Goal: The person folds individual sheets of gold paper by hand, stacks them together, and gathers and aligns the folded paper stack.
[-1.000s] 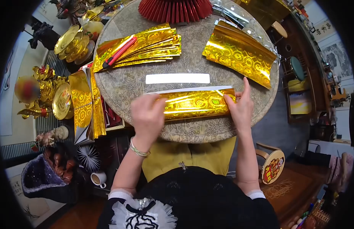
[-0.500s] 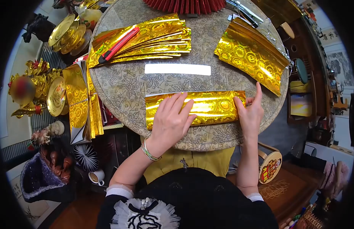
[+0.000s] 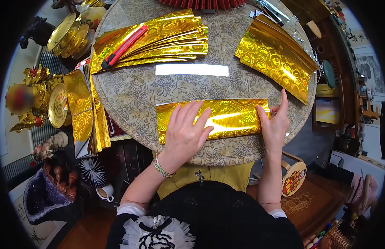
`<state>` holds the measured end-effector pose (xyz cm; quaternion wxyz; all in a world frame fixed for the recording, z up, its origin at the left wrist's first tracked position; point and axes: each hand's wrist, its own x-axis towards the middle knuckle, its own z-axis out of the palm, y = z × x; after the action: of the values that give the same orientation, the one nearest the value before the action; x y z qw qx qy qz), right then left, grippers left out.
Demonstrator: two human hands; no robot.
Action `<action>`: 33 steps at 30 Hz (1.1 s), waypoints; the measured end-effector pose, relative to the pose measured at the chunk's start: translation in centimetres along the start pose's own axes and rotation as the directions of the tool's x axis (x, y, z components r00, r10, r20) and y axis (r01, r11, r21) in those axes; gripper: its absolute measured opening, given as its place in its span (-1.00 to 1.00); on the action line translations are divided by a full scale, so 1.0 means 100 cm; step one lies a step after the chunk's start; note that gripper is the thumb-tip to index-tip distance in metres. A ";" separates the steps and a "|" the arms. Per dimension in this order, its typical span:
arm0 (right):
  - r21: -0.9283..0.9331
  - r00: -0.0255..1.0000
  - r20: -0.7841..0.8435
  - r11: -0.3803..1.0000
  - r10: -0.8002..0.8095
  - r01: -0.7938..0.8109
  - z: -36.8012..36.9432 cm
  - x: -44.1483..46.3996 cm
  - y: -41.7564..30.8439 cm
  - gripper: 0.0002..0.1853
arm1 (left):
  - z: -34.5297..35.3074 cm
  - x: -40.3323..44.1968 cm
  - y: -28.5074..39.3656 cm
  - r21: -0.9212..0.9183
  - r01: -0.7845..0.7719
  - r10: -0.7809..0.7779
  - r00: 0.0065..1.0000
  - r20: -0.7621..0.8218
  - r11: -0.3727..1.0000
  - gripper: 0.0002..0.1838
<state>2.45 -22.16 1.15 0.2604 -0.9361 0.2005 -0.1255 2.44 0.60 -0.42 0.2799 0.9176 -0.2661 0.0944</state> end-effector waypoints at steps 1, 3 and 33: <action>-0.018 1.000 -0.010 1.000 -0.010 0.010 0.000 0.000 0.000 -0.19 | 0.000 0.000 0.000 -0.002 0.005 -0.005 1.000 0.018 1.000 -0.56; -0.017 1.000 -0.003 1.000 -0.012 0.012 0.000 -0.001 0.001 -0.23 | -0.001 -0.001 0.004 0.021 0.025 -0.026 0.998 0.057 0.999 -0.53; 0.152 0.998 0.057 0.988 -0.016 0.007 -0.001 -0.001 0.011 -0.86 | -0.007 -0.008 0.005 0.069 0.025 -0.039 0.978 0.204 0.997 -0.44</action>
<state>2.06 -22.99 0.62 0.3361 -0.9178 0.1774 -0.1147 1.43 0.96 0.13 0.2221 0.9353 -0.2754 0.0033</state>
